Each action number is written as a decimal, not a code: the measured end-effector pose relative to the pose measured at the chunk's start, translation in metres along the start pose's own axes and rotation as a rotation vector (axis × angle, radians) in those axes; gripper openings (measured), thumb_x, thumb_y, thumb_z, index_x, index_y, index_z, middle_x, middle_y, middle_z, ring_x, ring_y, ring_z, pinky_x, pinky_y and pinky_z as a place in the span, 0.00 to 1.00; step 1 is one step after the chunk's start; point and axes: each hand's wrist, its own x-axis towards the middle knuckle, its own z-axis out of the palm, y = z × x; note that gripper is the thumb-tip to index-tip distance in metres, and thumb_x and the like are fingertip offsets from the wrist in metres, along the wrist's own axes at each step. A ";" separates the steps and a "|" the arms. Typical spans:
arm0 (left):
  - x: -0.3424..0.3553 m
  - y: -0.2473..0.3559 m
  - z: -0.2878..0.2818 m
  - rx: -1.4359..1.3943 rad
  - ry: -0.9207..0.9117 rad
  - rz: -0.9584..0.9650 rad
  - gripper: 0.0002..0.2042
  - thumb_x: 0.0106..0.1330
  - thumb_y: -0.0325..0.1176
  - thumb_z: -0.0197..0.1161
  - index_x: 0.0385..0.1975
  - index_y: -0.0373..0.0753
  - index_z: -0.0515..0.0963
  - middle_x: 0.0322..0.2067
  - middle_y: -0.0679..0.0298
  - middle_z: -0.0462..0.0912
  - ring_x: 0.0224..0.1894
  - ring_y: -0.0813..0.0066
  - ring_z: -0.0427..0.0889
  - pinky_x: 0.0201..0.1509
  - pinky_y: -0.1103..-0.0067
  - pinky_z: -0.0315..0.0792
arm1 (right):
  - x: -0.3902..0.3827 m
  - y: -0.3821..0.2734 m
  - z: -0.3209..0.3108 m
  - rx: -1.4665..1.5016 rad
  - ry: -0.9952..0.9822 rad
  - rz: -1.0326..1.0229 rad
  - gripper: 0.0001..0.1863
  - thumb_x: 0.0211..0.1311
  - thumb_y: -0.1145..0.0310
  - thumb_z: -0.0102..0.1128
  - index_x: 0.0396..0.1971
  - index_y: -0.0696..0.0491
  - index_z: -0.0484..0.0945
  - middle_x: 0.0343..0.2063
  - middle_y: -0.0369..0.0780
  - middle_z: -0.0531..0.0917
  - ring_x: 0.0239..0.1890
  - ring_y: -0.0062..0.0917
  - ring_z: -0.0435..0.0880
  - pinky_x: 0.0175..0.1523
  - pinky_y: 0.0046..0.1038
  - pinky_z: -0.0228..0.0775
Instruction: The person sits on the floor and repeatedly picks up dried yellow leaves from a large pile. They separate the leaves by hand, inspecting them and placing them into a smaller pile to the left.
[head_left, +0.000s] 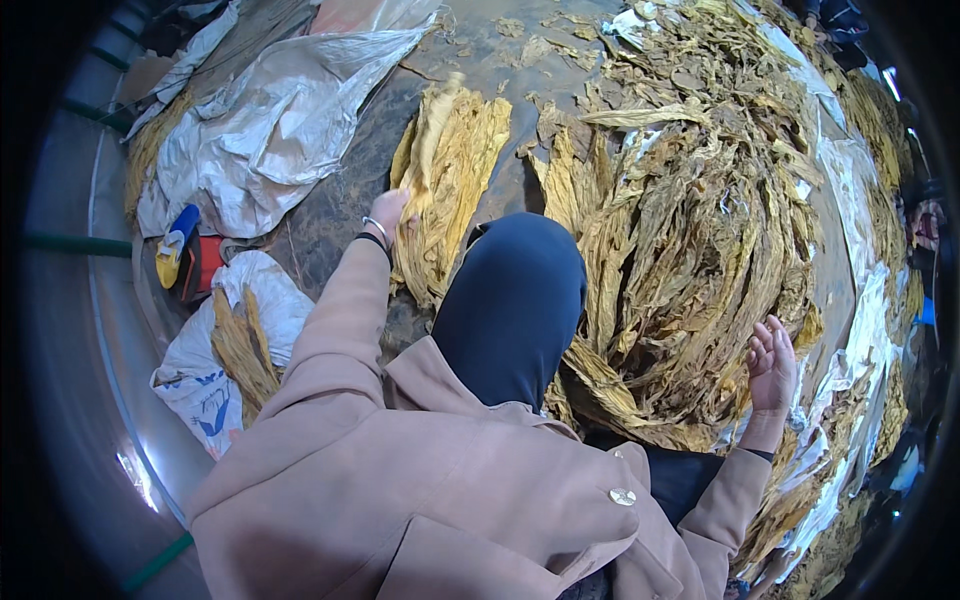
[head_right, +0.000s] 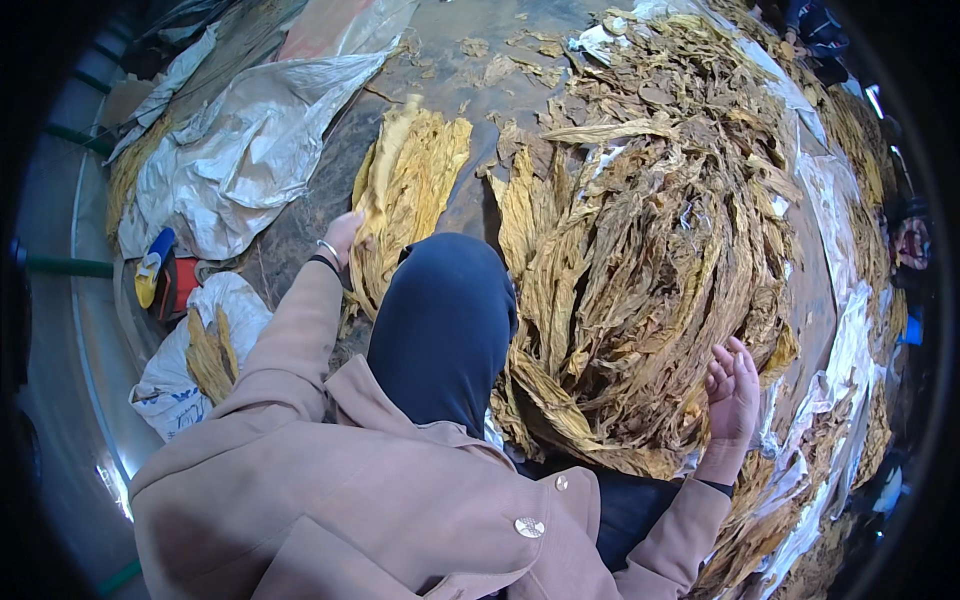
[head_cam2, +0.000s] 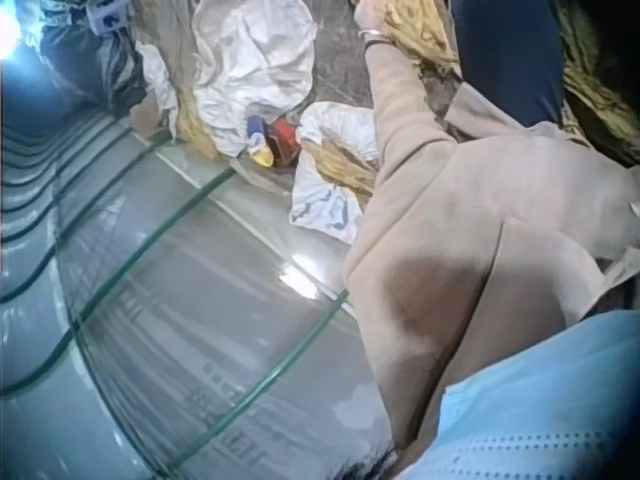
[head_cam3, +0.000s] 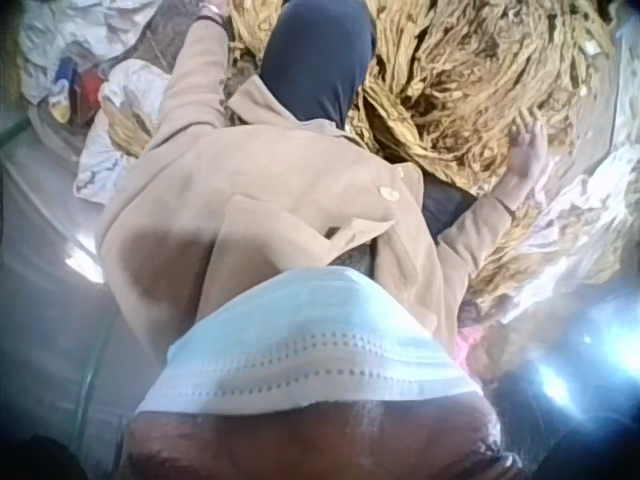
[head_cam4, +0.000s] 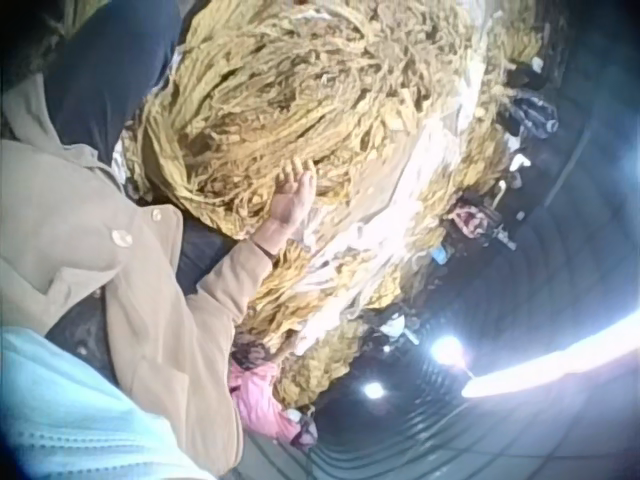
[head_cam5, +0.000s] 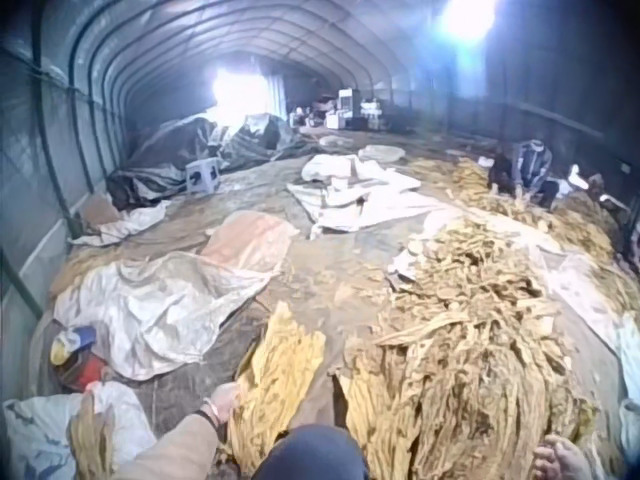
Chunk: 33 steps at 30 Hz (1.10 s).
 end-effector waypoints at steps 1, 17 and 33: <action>0.005 -0.014 0.000 -0.008 0.042 0.002 0.10 0.67 0.35 0.52 0.35 0.34 0.75 0.27 0.64 0.77 0.21 0.77 0.75 0.19 0.82 0.70 | 0.001 0.003 -0.006 -0.006 0.012 0.012 0.19 0.67 0.66 0.48 0.55 0.58 0.65 0.41 0.43 0.81 0.34 0.21 0.83 0.35 0.19 0.78; -0.021 0.097 0.032 -0.091 0.104 0.258 0.11 0.67 0.37 0.54 0.40 0.36 0.73 0.30 0.67 0.79 0.24 0.82 0.78 0.19 0.88 0.64 | 0.014 0.013 0.005 -0.075 -0.012 0.071 0.18 0.68 0.66 0.46 0.54 0.58 0.65 0.41 0.43 0.80 0.35 0.22 0.82 0.35 0.20 0.78; 0.000 -0.035 0.015 0.052 0.299 -0.081 0.17 0.61 0.40 0.61 0.29 0.27 0.76 0.27 0.59 0.80 0.30 0.68 0.81 0.35 0.75 0.72 | 0.003 0.016 0.001 -0.079 0.010 0.099 0.17 0.67 0.68 0.47 0.52 0.58 0.66 0.41 0.43 0.80 0.35 0.20 0.81 0.36 0.19 0.76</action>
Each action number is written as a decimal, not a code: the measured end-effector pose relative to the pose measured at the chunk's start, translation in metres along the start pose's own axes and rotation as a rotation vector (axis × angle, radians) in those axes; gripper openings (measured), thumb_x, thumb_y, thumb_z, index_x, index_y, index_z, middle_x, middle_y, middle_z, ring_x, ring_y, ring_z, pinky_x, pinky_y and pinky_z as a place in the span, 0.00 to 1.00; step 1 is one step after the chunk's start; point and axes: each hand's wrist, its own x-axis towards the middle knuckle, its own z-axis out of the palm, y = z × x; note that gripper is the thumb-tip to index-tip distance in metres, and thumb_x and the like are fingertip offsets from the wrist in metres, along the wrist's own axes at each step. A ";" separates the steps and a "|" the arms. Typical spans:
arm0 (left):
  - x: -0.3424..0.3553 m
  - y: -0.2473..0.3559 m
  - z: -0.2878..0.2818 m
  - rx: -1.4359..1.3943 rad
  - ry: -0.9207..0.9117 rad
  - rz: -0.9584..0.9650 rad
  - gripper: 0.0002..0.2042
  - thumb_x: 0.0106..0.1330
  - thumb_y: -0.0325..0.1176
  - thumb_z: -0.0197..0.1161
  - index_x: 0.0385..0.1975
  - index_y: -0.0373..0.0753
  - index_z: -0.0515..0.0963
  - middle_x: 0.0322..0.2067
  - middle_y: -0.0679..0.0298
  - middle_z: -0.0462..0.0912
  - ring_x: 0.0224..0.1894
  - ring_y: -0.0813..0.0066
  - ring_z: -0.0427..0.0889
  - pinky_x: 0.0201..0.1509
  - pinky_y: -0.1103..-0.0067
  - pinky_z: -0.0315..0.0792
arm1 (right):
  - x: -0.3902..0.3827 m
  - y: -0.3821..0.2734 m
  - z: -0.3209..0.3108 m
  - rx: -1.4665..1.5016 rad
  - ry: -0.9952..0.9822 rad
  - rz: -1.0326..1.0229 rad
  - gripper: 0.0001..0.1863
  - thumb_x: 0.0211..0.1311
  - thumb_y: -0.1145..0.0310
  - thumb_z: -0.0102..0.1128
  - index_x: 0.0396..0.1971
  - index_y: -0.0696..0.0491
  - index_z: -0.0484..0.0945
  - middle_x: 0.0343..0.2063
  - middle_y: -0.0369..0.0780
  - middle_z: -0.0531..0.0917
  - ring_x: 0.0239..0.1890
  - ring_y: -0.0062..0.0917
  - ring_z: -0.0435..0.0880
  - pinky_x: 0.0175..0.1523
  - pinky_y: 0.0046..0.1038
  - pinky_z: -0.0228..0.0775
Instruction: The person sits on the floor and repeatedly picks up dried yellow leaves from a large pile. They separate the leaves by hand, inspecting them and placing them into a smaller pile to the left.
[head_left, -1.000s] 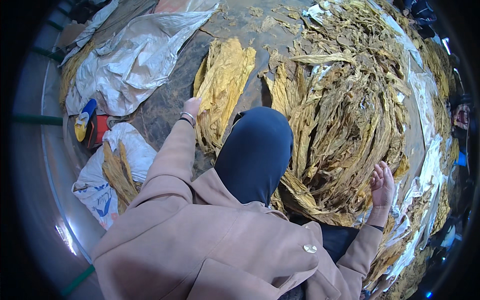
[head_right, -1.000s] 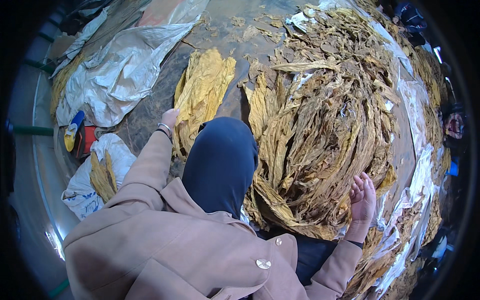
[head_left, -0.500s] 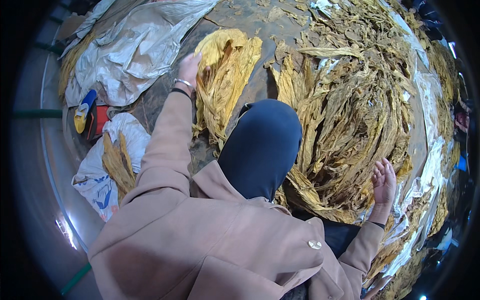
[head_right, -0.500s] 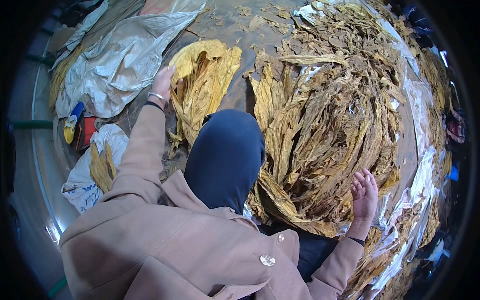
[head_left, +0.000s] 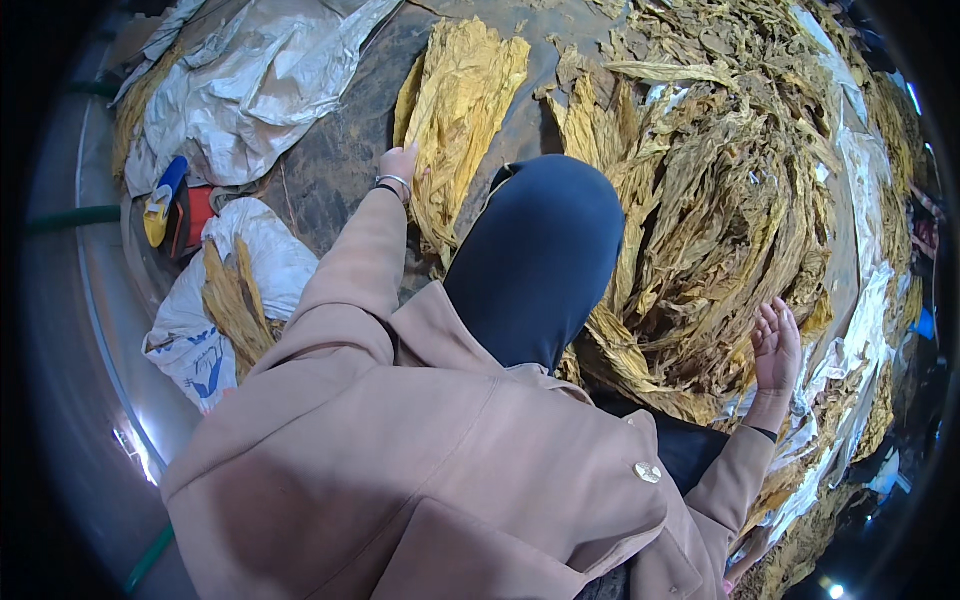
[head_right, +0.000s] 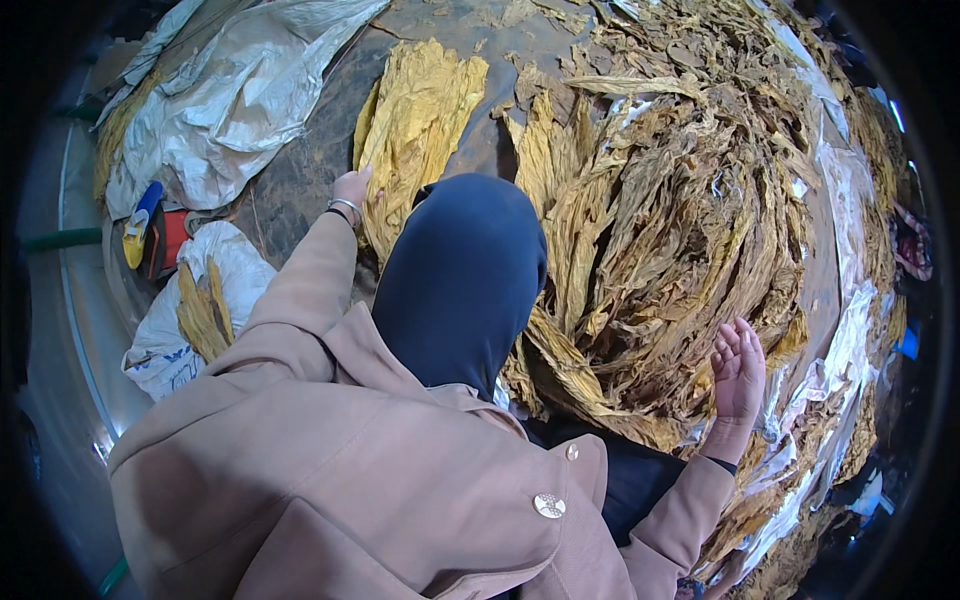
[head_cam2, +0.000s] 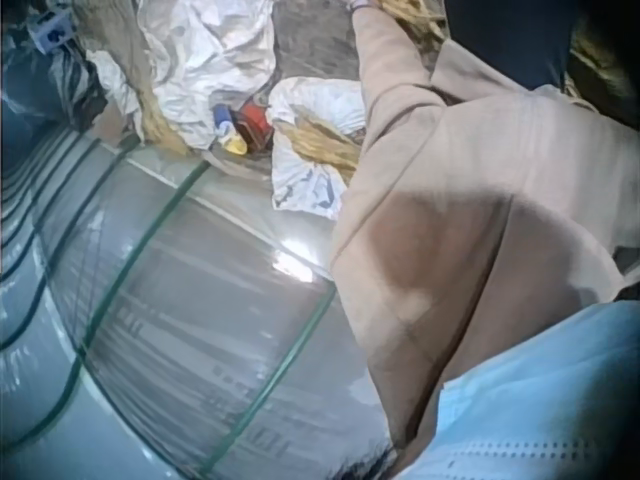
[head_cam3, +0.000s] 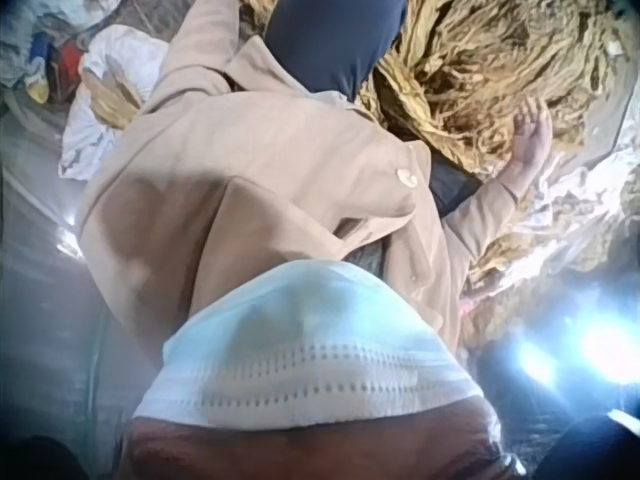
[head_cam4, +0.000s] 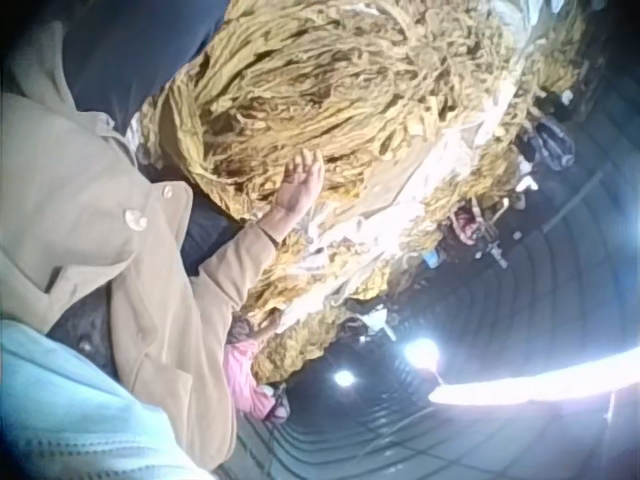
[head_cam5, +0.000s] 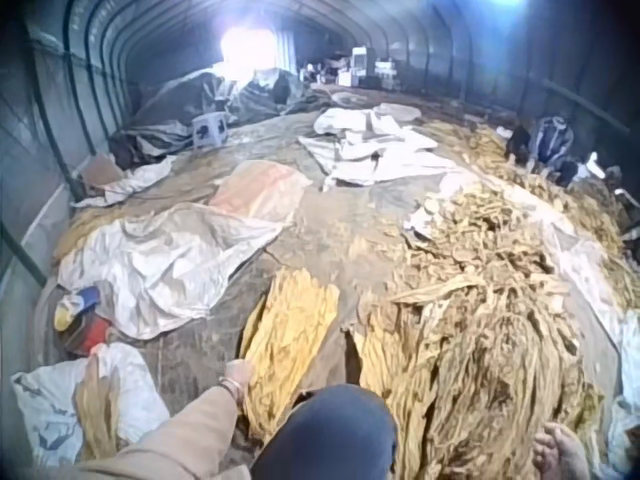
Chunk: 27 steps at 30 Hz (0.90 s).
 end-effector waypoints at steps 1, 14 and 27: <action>-0.001 -0.004 -0.004 0.080 0.030 0.062 0.18 0.60 0.42 0.61 0.32 0.27 0.76 0.29 0.58 0.80 0.31 0.68 0.80 0.36 0.75 0.73 | 0.000 0.000 0.000 -0.005 0.004 0.006 0.17 0.67 0.68 0.48 0.52 0.58 0.66 0.41 0.43 0.80 0.35 0.21 0.81 0.36 0.19 0.76; -0.090 -0.061 0.002 1.068 0.233 0.141 0.56 0.38 0.62 0.70 0.63 0.32 0.51 0.59 0.48 0.62 0.62 0.56 0.62 0.66 0.59 0.48 | -0.007 0.010 -0.005 -0.054 0.051 0.040 0.18 0.66 0.68 0.48 0.53 0.58 0.66 0.41 0.42 0.80 0.36 0.20 0.80 0.37 0.19 0.75; -0.052 -0.094 -0.024 1.272 -0.030 0.046 0.45 0.53 0.55 0.62 0.63 0.29 0.51 0.41 0.51 0.80 0.44 0.57 0.80 0.64 0.62 0.54 | -0.012 0.012 0.001 -0.087 0.049 0.042 0.17 0.67 0.69 0.47 0.53 0.59 0.66 0.40 0.43 0.80 0.35 0.21 0.81 0.36 0.19 0.76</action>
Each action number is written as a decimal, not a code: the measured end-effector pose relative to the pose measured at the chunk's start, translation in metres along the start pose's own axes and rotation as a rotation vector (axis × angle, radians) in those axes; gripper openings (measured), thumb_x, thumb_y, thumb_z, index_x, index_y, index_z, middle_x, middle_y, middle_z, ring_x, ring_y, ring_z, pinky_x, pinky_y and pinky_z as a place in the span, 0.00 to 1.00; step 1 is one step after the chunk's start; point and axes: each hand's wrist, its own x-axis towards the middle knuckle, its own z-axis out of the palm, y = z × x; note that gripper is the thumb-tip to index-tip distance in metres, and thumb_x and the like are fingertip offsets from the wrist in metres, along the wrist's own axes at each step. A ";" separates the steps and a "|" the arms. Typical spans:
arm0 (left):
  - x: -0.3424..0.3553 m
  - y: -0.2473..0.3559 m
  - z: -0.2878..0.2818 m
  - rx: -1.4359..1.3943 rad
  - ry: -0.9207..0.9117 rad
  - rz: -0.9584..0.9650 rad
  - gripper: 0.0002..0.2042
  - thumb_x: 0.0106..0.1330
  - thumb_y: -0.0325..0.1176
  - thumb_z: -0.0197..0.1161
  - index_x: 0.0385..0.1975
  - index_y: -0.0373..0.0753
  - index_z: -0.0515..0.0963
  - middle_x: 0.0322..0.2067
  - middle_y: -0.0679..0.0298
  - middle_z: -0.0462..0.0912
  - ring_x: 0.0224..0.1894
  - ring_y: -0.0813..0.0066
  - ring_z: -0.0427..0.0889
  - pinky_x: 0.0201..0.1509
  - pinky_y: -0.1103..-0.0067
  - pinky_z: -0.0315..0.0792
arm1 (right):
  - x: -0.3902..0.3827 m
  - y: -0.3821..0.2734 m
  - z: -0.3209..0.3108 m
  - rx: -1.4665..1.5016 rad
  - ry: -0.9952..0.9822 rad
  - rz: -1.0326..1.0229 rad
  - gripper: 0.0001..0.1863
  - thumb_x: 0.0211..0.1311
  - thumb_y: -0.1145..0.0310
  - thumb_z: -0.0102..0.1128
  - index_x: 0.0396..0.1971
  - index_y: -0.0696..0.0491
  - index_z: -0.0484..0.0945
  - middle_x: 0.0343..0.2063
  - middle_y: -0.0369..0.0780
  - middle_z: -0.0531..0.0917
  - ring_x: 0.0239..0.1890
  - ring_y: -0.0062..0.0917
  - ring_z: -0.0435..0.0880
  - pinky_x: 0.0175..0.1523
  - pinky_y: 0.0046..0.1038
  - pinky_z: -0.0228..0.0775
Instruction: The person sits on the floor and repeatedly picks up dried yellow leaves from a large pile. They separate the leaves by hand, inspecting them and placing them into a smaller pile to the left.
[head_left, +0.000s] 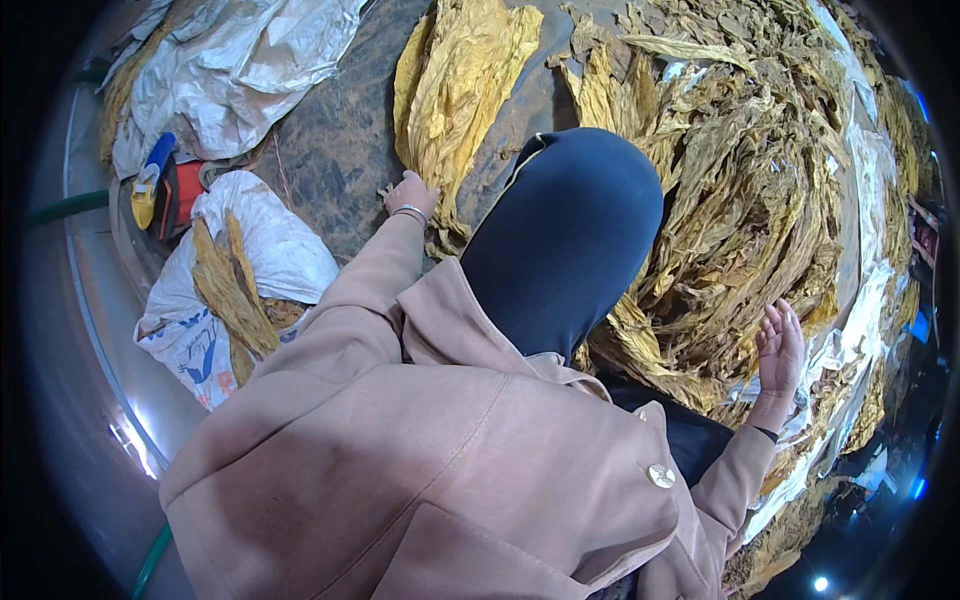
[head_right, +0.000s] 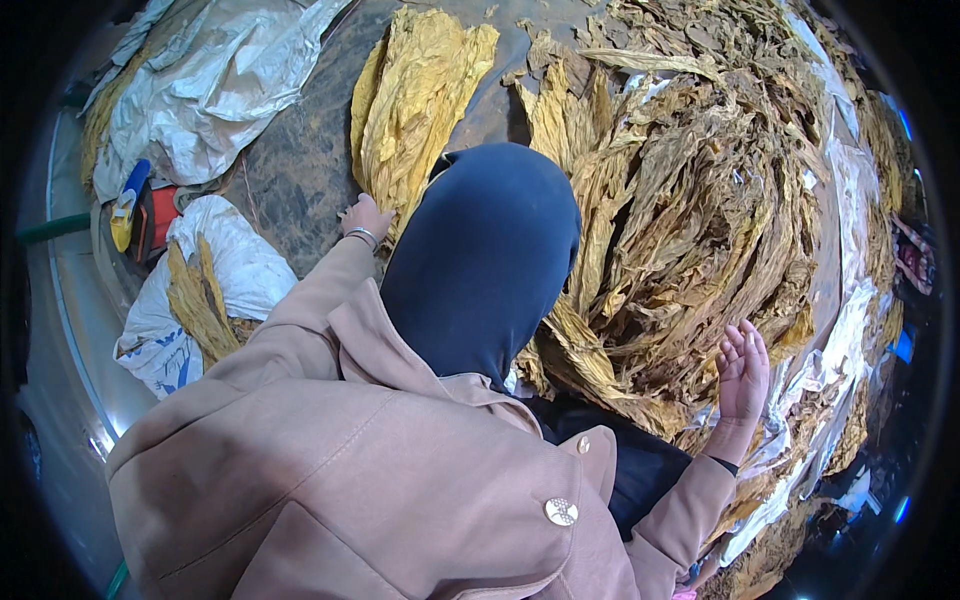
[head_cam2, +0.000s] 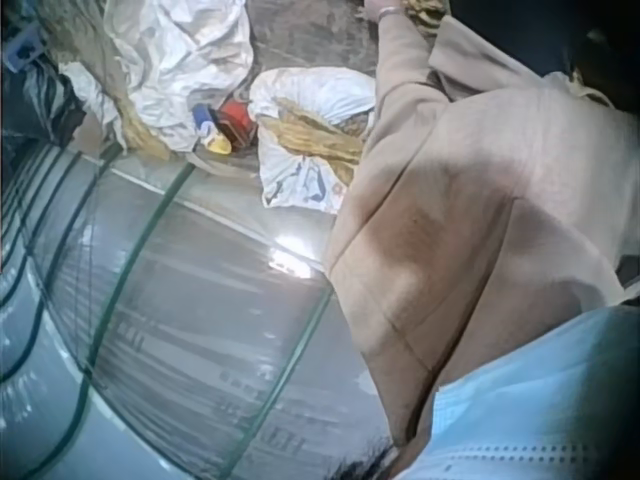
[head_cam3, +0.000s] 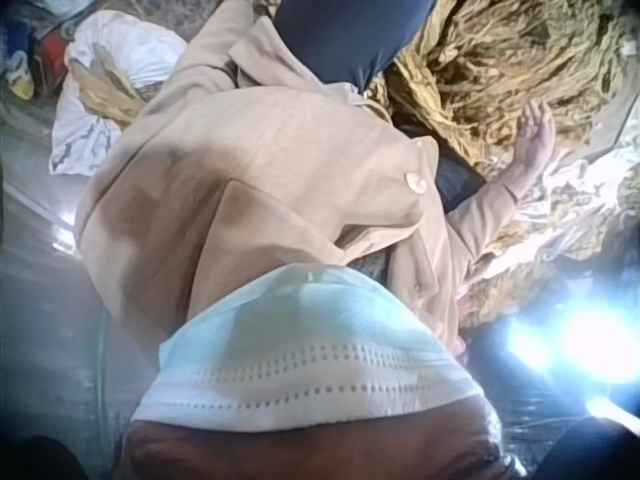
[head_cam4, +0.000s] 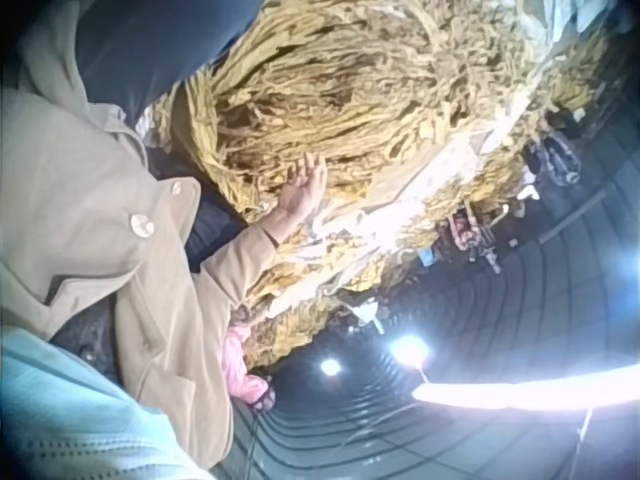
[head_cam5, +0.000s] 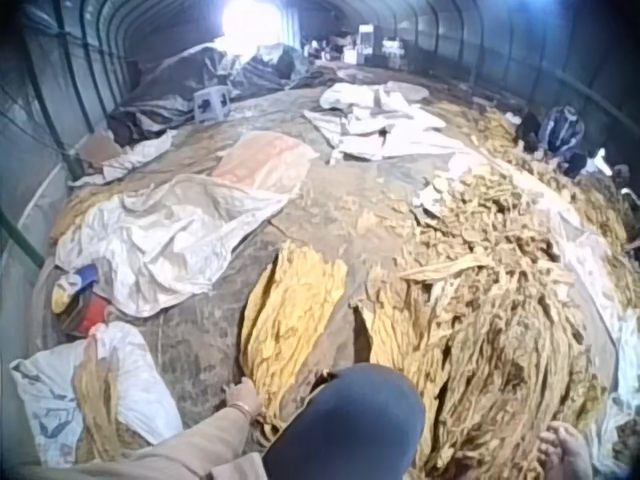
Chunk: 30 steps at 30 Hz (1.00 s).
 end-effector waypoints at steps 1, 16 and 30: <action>0.000 0.000 0.003 -0.015 0.011 -0.003 0.45 0.54 0.56 0.61 0.63 0.28 0.51 0.40 0.51 0.80 0.43 0.56 0.80 0.64 0.61 0.54 | 0.000 0.000 0.001 -0.001 0.001 0.005 0.17 0.67 0.69 0.47 0.53 0.59 0.66 0.40 0.43 0.80 0.34 0.21 0.81 0.35 0.19 0.76; -0.044 0.030 0.018 -0.081 0.308 -0.012 0.50 0.45 0.51 0.67 0.62 0.28 0.48 0.51 0.46 0.67 0.55 0.52 0.68 0.61 0.65 0.58 | -0.008 0.000 0.005 -0.039 -0.001 0.012 0.17 0.67 0.69 0.45 0.54 0.59 0.65 0.40 0.43 0.80 0.34 0.20 0.80 0.34 0.19 0.76; -0.034 0.120 0.048 -0.195 0.294 0.061 0.35 0.51 0.32 0.61 0.58 0.26 0.54 0.48 0.42 0.68 0.50 0.45 0.71 0.54 0.64 0.67 | -0.023 0.007 -0.011 0.024 0.060 0.003 0.15 0.63 0.68 0.54 0.47 0.56 0.70 0.36 0.42 0.81 0.32 0.21 0.80 0.35 0.20 0.74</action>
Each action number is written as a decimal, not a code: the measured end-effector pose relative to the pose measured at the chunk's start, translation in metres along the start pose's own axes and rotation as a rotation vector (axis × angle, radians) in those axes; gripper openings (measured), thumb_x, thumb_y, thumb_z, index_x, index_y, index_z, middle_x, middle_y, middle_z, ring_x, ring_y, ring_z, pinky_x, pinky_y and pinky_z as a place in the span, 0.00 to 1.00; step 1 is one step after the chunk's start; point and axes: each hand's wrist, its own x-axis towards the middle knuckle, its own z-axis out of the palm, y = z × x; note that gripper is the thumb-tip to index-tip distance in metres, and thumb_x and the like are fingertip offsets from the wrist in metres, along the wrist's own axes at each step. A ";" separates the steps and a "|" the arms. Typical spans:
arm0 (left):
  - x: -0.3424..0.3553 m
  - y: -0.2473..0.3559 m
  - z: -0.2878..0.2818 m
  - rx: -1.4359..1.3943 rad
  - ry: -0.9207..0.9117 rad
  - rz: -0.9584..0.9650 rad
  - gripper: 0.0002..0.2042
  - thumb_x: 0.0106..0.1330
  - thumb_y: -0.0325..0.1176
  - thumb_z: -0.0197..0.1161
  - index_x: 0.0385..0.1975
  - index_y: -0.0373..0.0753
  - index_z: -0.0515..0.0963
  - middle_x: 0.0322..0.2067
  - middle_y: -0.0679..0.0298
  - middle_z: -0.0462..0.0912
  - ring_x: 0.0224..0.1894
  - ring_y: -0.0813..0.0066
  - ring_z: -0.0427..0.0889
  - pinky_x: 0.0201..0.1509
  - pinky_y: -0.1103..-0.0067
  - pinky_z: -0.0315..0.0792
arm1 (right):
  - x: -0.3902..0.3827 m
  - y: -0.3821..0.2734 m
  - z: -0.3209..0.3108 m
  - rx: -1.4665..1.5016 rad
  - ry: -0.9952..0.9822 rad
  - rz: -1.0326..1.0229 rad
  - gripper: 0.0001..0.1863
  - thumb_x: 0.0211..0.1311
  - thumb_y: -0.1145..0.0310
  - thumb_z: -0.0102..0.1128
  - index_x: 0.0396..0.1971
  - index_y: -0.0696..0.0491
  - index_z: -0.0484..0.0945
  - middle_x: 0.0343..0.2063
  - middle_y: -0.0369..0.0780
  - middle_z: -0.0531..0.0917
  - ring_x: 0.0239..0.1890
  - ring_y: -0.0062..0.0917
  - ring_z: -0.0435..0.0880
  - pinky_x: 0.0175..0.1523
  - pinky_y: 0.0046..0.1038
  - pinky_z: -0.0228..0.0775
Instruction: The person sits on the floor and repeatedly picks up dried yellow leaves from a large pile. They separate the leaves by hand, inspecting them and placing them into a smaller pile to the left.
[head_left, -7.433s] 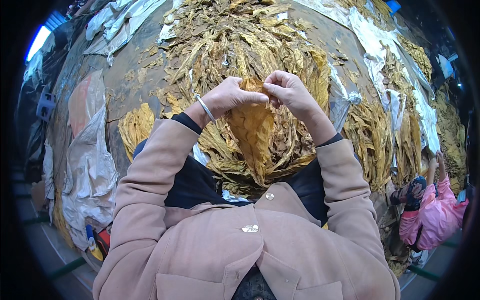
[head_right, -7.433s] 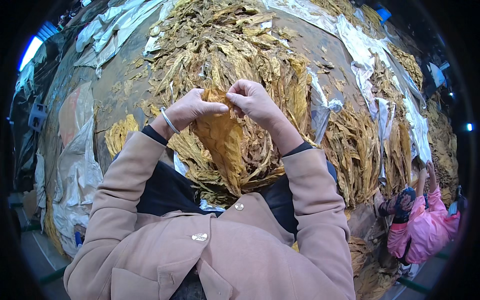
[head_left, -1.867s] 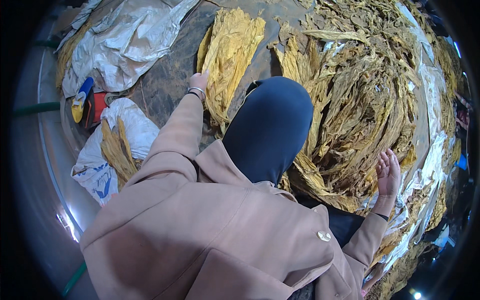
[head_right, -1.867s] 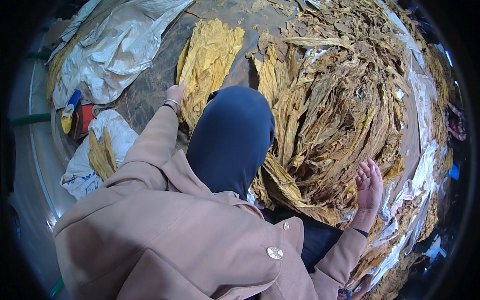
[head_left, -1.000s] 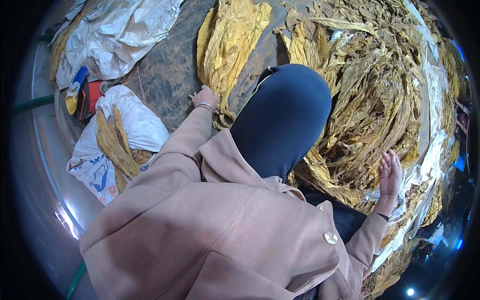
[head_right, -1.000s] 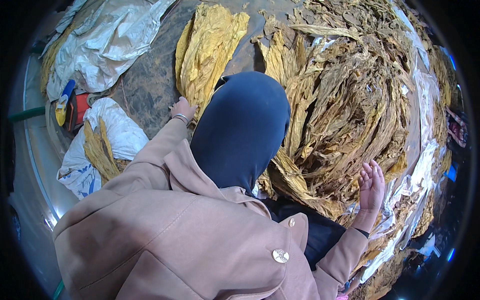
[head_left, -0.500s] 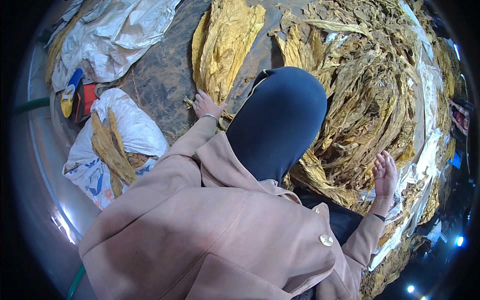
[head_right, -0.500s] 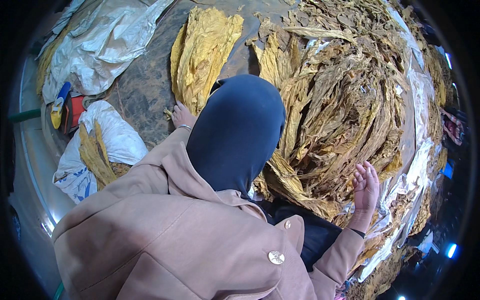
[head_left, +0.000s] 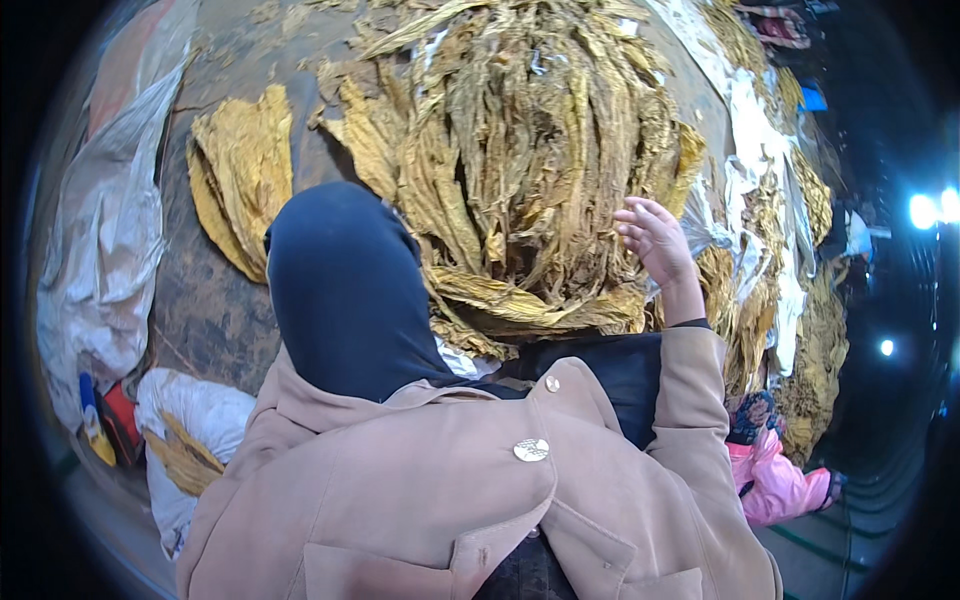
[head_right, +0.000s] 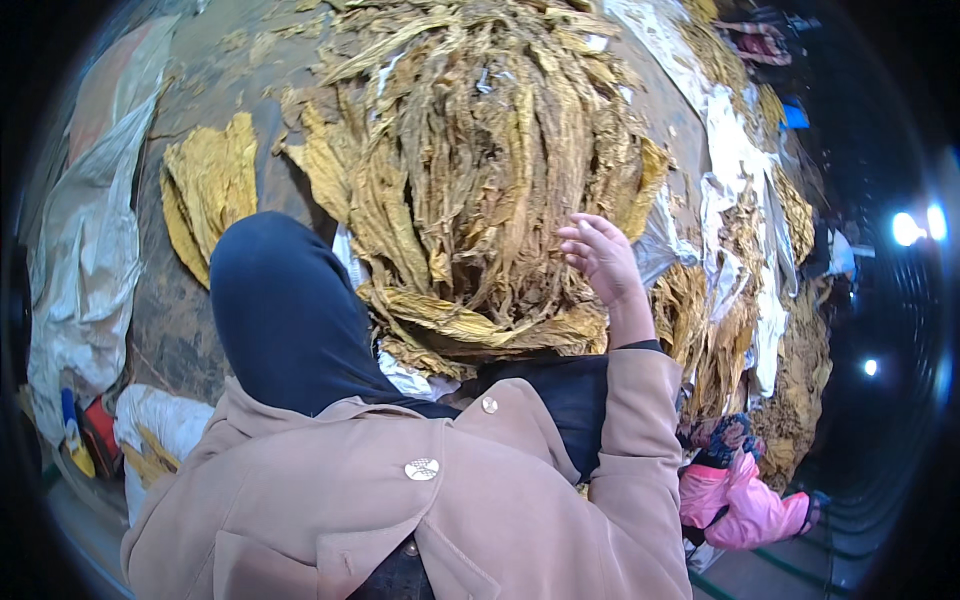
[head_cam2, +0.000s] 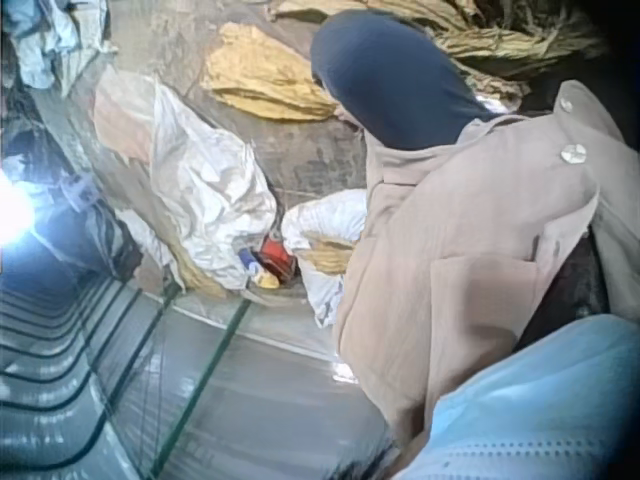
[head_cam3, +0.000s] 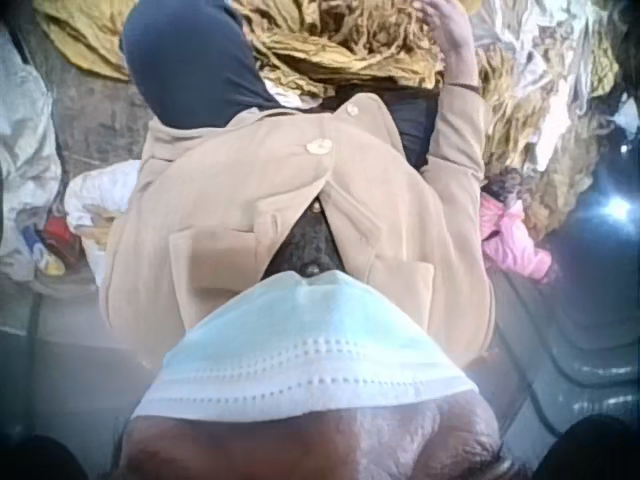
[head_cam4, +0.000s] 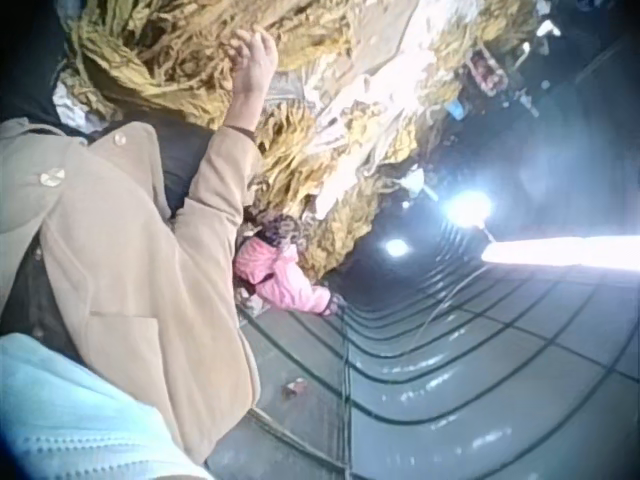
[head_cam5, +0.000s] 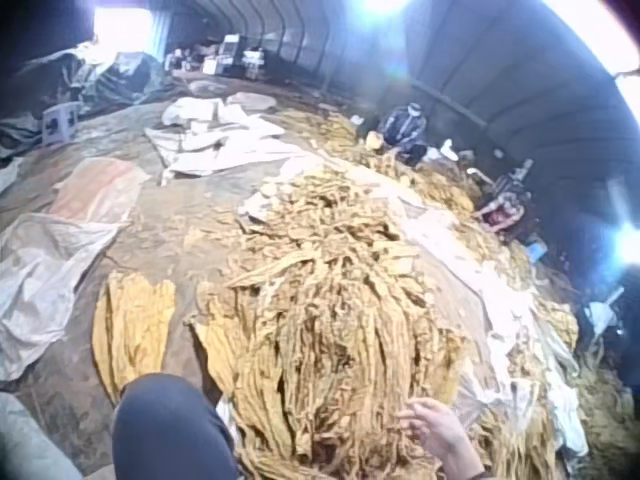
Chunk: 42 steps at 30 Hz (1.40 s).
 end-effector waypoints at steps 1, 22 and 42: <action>-0.002 0.006 0.001 0.012 -0.008 0.002 0.35 0.51 0.32 0.62 0.58 0.26 0.54 0.48 0.41 0.68 0.50 0.45 0.71 0.55 0.64 0.67 | -0.002 0.002 -0.002 0.004 0.028 0.016 0.14 0.63 0.68 0.54 0.46 0.56 0.70 0.35 0.42 0.81 0.30 0.21 0.81 0.35 0.21 0.75; 0.055 -0.038 -0.136 -0.110 0.047 -0.023 0.36 0.50 0.34 0.63 0.57 0.25 0.55 0.51 0.39 0.67 0.55 0.45 0.67 0.59 0.64 0.64 | 0.021 0.047 0.001 -1.226 0.512 0.015 0.42 0.43 0.43 0.66 0.46 0.65 0.66 0.45 0.57 0.74 0.49 0.46 0.75 0.53 0.39 0.68; -0.089 0.391 -0.341 -1.640 -0.851 0.417 0.15 0.58 0.28 0.57 0.43 0.30 0.65 0.43 0.53 0.74 0.46 0.66 0.75 0.49 0.73 0.71 | 0.034 0.071 -0.013 -0.869 0.512 -0.096 0.37 0.38 0.56 0.68 0.46 0.63 0.64 0.46 0.56 0.70 0.52 0.47 0.68 0.58 0.38 0.61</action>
